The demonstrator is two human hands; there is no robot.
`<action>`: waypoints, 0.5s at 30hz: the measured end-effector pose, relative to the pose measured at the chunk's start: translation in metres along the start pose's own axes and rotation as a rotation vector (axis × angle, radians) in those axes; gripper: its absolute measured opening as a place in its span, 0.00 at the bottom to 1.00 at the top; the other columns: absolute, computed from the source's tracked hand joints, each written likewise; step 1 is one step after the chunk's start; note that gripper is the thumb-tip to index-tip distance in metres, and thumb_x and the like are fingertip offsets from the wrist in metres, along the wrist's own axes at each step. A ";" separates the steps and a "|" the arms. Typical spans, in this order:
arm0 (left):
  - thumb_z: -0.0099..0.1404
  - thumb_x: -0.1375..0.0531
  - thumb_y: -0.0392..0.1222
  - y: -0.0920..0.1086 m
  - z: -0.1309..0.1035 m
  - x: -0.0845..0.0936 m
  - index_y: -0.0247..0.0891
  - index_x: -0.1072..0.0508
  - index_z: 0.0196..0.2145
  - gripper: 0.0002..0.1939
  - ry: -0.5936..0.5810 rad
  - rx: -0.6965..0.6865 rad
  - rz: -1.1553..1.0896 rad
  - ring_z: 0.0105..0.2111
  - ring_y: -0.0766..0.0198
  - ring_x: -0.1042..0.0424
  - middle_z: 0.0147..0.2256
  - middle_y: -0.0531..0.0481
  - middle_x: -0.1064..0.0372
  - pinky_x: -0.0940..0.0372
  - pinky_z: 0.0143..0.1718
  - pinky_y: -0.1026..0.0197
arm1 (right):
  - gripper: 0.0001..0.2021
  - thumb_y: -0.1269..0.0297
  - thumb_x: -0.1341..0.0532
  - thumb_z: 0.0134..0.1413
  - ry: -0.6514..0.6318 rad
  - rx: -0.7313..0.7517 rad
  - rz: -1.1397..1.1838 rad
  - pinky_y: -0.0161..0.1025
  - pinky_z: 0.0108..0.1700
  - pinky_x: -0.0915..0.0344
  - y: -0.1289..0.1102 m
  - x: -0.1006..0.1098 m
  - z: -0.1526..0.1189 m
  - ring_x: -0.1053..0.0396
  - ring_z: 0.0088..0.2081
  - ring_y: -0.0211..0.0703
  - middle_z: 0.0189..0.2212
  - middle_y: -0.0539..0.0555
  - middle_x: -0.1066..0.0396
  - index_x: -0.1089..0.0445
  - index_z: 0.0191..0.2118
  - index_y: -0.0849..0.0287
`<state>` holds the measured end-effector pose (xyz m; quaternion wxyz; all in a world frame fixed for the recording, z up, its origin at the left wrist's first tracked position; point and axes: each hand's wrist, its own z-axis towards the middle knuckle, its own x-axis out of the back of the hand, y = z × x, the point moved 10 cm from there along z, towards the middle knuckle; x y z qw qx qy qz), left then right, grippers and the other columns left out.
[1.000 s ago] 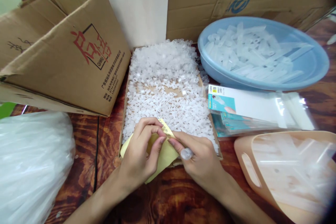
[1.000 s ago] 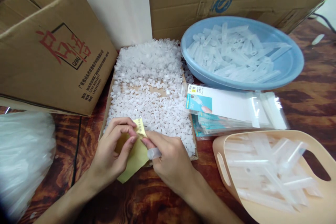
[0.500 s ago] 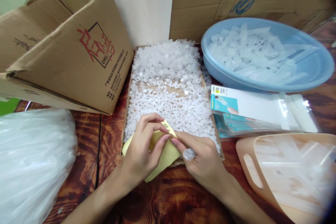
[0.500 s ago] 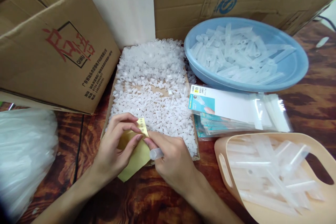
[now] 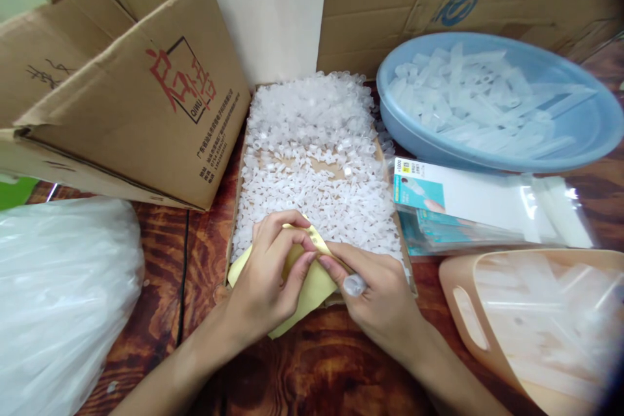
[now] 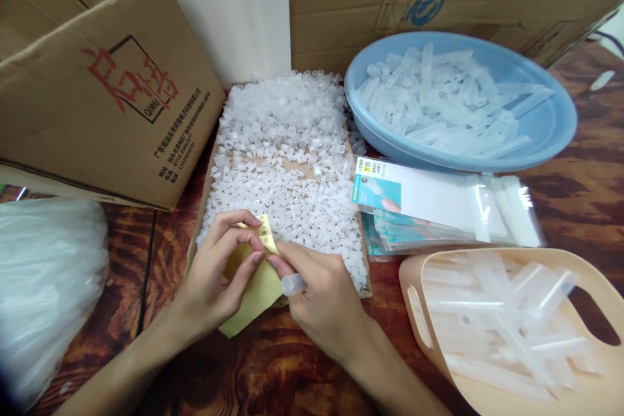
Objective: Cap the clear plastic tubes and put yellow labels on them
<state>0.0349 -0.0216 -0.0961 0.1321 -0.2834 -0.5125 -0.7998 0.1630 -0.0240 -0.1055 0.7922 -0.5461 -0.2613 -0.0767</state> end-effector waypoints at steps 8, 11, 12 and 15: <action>0.74 0.42 0.33 -0.004 0.003 0.010 0.42 0.31 0.41 0.04 -0.010 0.103 -0.202 0.56 0.59 0.34 0.51 0.45 0.36 0.36 0.59 0.55 | 0.10 0.71 0.40 0.68 0.215 0.049 -0.117 0.41 0.41 0.31 -0.004 0.029 -0.001 0.28 0.40 0.45 0.40 0.55 0.29 0.30 0.52 0.58; 0.74 0.40 0.37 0.001 0.002 0.006 0.42 0.30 0.39 0.03 -0.080 0.129 -0.324 0.57 0.56 0.32 0.51 0.43 0.34 0.33 0.59 0.52 | 0.10 0.73 0.44 0.70 0.086 0.089 -0.070 0.43 0.44 0.31 -0.004 0.012 0.000 0.29 0.43 0.47 0.41 0.56 0.28 0.31 0.52 0.58; 0.73 0.40 0.37 0.003 0.002 0.005 0.42 0.29 0.38 0.03 -0.099 0.134 -0.354 0.57 0.55 0.32 0.51 0.43 0.33 0.33 0.60 0.51 | 0.10 0.74 0.44 0.70 0.049 0.106 -0.067 0.44 0.44 0.31 -0.005 0.006 -0.001 0.29 0.43 0.47 0.41 0.57 0.27 0.31 0.52 0.58; 0.73 0.39 0.37 0.006 0.002 0.002 0.42 0.28 0.38 0.03 -0.108 0.145 -0.400 0.56 0.56 0.30 0.51 0.43 0.32 0.33 0.61 0.51 | 0.09 0.75 0.45 0.69 -0.015 0.155 -0.093 0.47 0.44 0.32 -0.010 -0.007 -0.002 0.30 0.42 0.49 0.40 0.57 0.28 0.32 0.49 0.58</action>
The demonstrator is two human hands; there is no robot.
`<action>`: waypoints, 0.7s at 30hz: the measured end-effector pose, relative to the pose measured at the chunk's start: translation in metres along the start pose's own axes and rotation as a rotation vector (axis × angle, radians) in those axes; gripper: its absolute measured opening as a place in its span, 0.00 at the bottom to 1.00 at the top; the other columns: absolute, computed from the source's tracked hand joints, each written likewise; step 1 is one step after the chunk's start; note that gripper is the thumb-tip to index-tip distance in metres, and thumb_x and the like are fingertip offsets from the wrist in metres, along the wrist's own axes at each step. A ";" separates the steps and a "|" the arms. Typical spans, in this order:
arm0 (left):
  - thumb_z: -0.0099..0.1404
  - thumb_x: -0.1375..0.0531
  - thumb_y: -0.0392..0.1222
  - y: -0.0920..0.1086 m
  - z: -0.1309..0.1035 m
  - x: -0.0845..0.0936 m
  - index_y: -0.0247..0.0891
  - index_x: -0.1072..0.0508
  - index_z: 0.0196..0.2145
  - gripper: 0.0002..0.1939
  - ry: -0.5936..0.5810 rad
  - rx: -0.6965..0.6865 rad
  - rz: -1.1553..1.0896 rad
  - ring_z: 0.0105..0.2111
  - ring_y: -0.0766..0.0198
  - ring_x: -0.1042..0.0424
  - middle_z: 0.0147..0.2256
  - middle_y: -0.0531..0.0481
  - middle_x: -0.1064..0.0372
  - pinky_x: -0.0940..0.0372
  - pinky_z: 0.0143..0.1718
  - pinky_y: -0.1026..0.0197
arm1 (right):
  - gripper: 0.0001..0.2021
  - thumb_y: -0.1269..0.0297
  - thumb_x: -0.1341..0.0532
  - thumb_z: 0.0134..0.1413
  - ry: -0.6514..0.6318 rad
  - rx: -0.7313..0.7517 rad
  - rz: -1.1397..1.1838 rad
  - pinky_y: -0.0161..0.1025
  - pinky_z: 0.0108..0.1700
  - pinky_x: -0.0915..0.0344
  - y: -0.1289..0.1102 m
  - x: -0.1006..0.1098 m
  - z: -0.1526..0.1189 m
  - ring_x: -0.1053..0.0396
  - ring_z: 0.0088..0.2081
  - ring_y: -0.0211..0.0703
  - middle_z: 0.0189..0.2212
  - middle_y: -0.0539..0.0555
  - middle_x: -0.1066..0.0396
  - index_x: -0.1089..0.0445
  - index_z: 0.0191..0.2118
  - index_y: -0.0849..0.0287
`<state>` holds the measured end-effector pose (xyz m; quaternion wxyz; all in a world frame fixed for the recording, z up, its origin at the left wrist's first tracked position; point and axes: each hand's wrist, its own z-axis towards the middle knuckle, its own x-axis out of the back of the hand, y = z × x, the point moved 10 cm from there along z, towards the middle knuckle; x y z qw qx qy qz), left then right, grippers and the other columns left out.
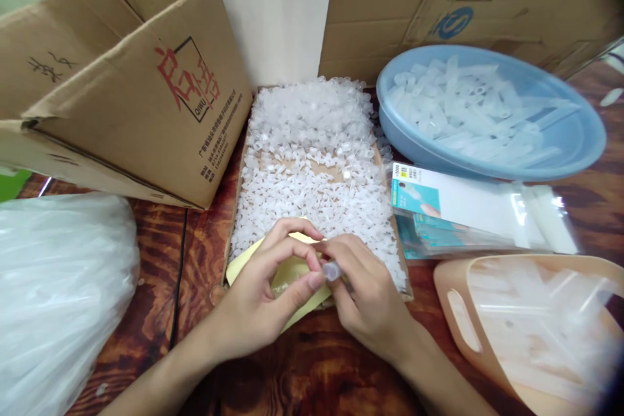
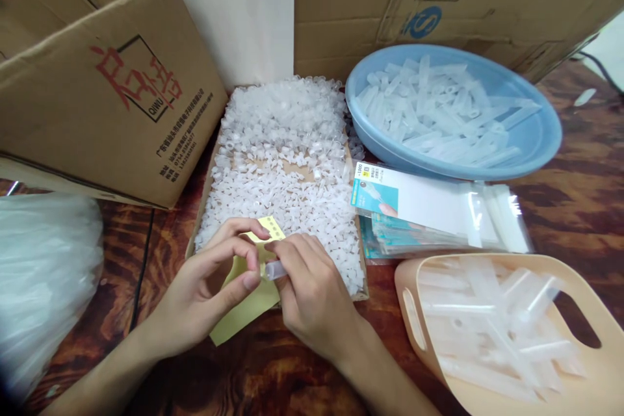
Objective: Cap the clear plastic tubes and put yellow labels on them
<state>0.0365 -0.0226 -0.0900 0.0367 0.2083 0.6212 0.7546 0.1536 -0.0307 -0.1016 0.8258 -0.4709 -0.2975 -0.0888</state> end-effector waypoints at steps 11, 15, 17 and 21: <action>0.71 0.39 0.34 -0.007 0.001 -0.001 0.41 0.29 0.37 0.04 0.026 0.018 -0.004 0.55 0.59 0.30 0.50 0.44 0.32 0.33 0.60 0.55 | 0.09 0.77 0.46 0.68 -0.034 0.015 -0.036 0.46 0.42 0.34 -0.001 -0.005 0.000 0.32 0.40 0.49 0.38 0.57 0.29 0.32 0.48 0.59; 0.71 0.39 0.33 -0.007 0.001 -0.002 0.41 0.28 0.38 0.04 0.031 0.016 -0.002 0.55 0.59 0.30 0.49 0.45 0.32 0.33 0.59 0.55 | 0.09 0.77 0.46 0.68 -0.036 0.013 -0.047 0.47 0.42 0.34 -0.001 -0.005 0.001 0.32 0.39 0.49 0.38 0.57 0.29 0.32 0.48 0.59; 0.71 0.39 0.33 -0.008 0.001 -0.002 0.41 0.28 0.38 0.04 0.040 0.012 0.000 0.54 0.58 0.30 0.49 0.44 0.32 0.33 0.59 0.54 | 0.10 0.76 0.46 0.68 -0.041 0.009 -0.051 0.47 0.42 0.34 0.000 -0.004 0.001 0.32 0.40 0.49 0.38 0.57 0.28 0.32 0.47 0.59; 0.71 0.39 0.33 -0.012 0.001 -0.004 0.41 0.28 0.38 0.04 0.054 0.020 -0.013 0.54 0.59 0.30 0.49 0.45 0.32 0.33 0.58 0.55 | 0.10 0.75 0.47 0.68 -0.043 0.008 -0.075 0.47 0.41 0.34 0.000 -0.003 0.001 0.32 0.39 0.49 0.37 0.57 0.28 0.31 0.46 0.58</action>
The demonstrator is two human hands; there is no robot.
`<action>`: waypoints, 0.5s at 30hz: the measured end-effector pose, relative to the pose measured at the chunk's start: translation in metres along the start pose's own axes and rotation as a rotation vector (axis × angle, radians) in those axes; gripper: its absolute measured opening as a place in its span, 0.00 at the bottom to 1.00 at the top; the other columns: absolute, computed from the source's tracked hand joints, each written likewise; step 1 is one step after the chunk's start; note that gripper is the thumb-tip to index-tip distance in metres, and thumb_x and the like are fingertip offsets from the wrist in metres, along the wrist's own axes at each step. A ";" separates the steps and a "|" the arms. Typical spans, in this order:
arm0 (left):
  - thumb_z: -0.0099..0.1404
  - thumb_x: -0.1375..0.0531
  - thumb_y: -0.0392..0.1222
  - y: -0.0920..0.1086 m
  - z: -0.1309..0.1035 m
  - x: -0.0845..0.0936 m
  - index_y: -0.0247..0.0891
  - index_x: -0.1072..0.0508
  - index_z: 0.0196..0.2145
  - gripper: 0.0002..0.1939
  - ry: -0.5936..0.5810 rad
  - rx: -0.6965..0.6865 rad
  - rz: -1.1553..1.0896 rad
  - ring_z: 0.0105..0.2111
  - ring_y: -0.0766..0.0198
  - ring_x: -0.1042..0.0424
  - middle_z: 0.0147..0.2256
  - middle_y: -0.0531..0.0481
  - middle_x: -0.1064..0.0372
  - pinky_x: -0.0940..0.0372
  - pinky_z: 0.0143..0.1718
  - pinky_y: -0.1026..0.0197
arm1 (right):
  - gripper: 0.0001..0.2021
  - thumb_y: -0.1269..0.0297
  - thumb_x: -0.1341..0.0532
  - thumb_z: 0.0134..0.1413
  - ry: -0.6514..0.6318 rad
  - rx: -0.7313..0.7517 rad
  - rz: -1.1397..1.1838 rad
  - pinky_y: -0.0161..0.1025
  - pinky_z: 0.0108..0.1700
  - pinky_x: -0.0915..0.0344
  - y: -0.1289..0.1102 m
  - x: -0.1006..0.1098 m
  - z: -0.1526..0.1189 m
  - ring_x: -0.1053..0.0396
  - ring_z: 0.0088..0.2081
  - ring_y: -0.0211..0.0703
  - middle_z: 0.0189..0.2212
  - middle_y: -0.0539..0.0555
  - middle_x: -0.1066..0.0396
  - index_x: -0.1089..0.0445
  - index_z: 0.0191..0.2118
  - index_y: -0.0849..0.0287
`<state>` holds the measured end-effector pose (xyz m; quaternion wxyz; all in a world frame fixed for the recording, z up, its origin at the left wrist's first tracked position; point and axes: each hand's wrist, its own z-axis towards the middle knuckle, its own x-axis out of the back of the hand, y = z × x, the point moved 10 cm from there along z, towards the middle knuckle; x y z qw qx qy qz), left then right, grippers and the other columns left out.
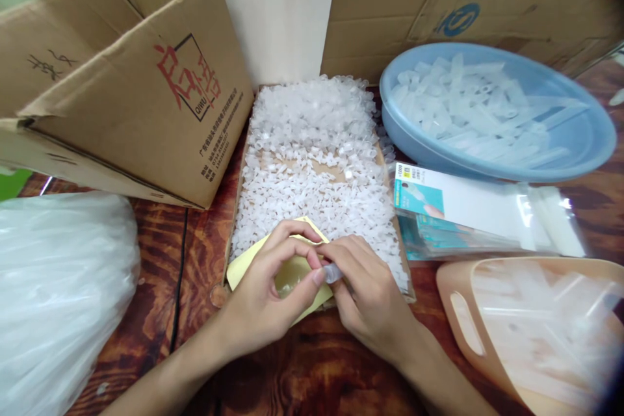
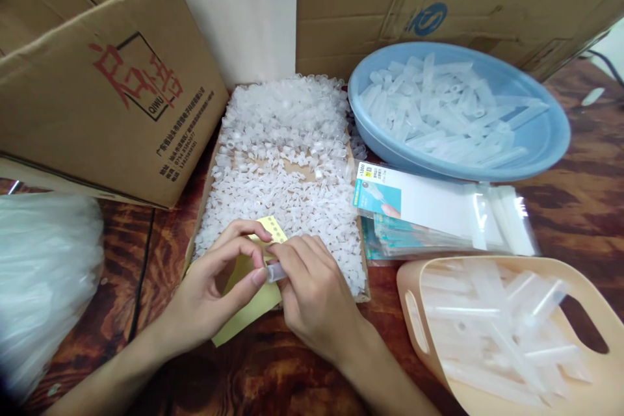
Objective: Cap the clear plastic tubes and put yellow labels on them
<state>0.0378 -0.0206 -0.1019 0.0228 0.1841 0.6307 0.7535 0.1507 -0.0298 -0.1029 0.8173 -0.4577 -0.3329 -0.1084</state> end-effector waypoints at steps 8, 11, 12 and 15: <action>0.71 0.39 0.33 -0.003 -0.002 -0.002 0.41 0.29 0.38 0.04 0.023 -0.001 -0.008 0.52 0.62 0.30 0.49 0.47 0.33 0.35 0.58 0.58 | 0.09 0.76 0.47 0.67 -0.001 0.010 -0.020 0.47 0.40 0.35 0.000 0.000 -0.001 0.34 0.38 0.49 0.36 0.57 0.29 0.31 0.45 0.59; 0.70 0.38 0.31 -0.002 -0.002 -0.002 0.41 0.29 0.38 0.05 0.035 -0.019 0.013 0.52 0.62 0.31 0.48 0.48 0.33 0.36 0.58 0.59 | 0.10 0.78 0.47 0.66 -0.007 0.012 -0.016 0.47 0.40 0.36 0.000 -0.001 -0.001 0.34 0.38 0.49 0.36 0.57 0.30 0.31 0.44 0.60; 0.70 0.38 0.31 -0.002 -0.002 -0.002 0.41 0.29 0.39 0.06 0.038 -0.023 0.015 0.52 0.63 0.31 0.48 0.48 0.34 0.36 0.58 0.59 | 0.10 0.79 0.47 0.65 -0.009 0.012 -0.013 0.47 0.40 0.36 0.000 -0.002 -0.001 0.34 0.38 0.49 0.36 0.57 0.30 0.31 0.44 0.60; 0.71 0.39 0.31 -0.002 -0.004 -0.003 0.41 0.31 0.41 0.06 0.053 -0.027 -0.001 0.52 0.64 0.31 0.48 0.48 0.34 0.36 0.58 0.60 | 0.11 0.79 0.47 0.65 -0.015 0.005 -0.008 0.47 0.40 0.37 0.001 -0.003 -0.002 0.34 0.38 0.49 0.36 0.57 0.30 0.31 0.45 0.61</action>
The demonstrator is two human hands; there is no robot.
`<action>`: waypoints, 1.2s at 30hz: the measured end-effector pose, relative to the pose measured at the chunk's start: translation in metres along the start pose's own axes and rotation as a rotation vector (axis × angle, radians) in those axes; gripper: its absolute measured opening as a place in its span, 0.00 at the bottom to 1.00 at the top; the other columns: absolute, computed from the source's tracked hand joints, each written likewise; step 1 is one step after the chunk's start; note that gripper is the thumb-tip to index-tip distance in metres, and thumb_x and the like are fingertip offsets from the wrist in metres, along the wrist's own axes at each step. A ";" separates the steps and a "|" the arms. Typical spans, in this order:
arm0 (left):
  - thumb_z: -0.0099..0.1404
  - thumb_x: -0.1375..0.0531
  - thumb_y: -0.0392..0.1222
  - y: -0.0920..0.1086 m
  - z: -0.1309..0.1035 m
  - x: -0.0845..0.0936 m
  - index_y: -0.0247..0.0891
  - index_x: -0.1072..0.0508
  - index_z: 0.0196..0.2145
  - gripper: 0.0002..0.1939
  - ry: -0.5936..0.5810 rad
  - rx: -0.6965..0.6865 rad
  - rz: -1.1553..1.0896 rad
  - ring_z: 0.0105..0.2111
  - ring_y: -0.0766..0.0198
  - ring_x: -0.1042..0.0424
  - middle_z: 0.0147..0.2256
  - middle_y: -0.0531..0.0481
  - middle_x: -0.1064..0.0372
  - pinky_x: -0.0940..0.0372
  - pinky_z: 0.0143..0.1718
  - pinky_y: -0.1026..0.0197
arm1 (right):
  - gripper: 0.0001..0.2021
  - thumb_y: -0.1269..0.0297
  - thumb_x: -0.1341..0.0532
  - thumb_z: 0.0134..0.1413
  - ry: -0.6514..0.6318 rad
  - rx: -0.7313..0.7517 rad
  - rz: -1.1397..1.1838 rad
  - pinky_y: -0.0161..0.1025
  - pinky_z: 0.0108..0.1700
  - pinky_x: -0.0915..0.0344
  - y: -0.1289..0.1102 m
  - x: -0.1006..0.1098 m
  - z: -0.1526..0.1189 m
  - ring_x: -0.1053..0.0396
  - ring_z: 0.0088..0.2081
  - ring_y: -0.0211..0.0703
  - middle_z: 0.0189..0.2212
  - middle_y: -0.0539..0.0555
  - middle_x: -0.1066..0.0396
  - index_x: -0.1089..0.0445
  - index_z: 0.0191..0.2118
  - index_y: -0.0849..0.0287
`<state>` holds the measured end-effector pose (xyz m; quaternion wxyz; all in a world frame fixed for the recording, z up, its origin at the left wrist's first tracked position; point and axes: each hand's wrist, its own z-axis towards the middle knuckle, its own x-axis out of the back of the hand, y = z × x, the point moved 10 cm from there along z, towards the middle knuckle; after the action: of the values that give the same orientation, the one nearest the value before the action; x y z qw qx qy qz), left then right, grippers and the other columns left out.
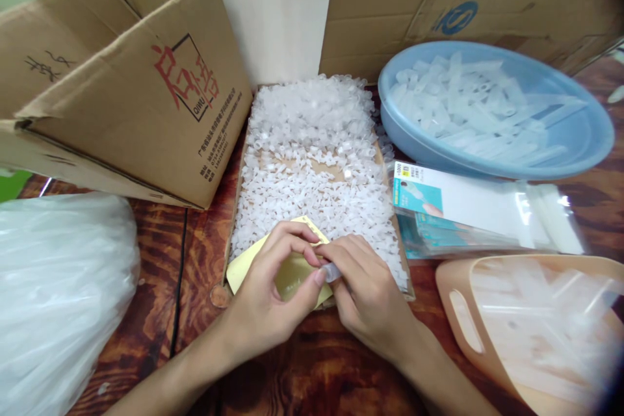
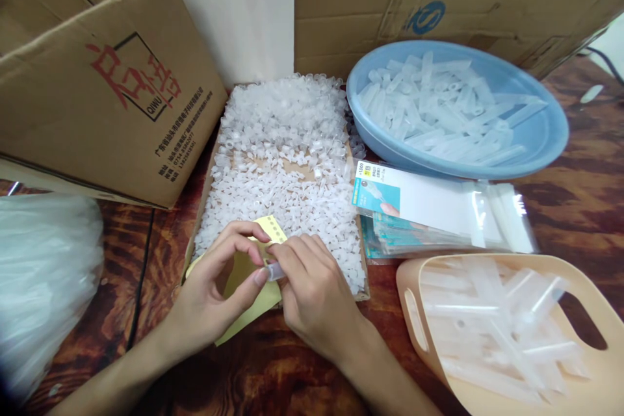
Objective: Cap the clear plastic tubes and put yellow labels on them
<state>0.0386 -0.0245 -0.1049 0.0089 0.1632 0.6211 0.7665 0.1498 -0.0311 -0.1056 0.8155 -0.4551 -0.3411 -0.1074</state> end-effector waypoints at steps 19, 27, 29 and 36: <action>0.68 0.34 0.34 0.010 0.002 0.009 0.39 0.18 0.42 0.06 0.025 -0.037 0.048 0.38 0.66 0.23 0.37 0.50 0.21 0.30 0.41 0.65 | 0.08 0.78 0.46 0.66 0.001 -0.008 0.079 0.46 0.39 0.40 0.001 0.002 -0.001 0.36 0.36 0.48 0.33 0.57 0.31 0.31 0.41 0.62; 0.63 0.29 0.40 -0.027 0.000 0.003 0.42 0.14 0.34 0.02 -0.023 0.339 -0.172 0.34 0.64 0.20 0.34 0.50 0.17 0.29 0.37 0.66 | 0.12 0.83 0.46 0.58 0.024 0.038 -0.001 0.46 0.38 0.41 -0.002 0.003 -0.001 0.37 0.35 0.48 0.32 0.57 0.31 0.30 0.41 0.64; 0.62 0.28 0.41 -0.030 -0.001 0.002 0.42 0.14 0.33 0.02 -0.035 0.369 -0.189 0.34 0.64 0.20 0.34 0.50 0.16 0.29 0.37 0.66 | 0.12 0.83 0.47 0.57 0.019 0.051 -0.013 0.46 0.37 0.41 -0.004 0.002 -0.001 0.37 0.35 0.48 0.32 0.57 0.31 0.30 0.41 0.65; 0.62 0.30 0.37 -0.022 0.001 0.002 0.42 0.14 0.34 0.03 -0.017 0.324 -0.168 0.35 0.65 0.18 0.34 0.51 0.16 0.28 0.40 0.68 | 0.11 0.81 0.47 0.59 0.024 0.064 -0.046 0.45 0.36 0.41 -0.004 0.002 -0.002 0.37 0.34 0.47 0.31 0.57 0.31 0.30 0.40 0.64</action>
<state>0.0329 -0.0181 -0.1256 0.0516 0.1167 0.7479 0.6514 0.1500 -0.0343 -0.1028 0.8310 -0.4197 -0.3447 -0.1204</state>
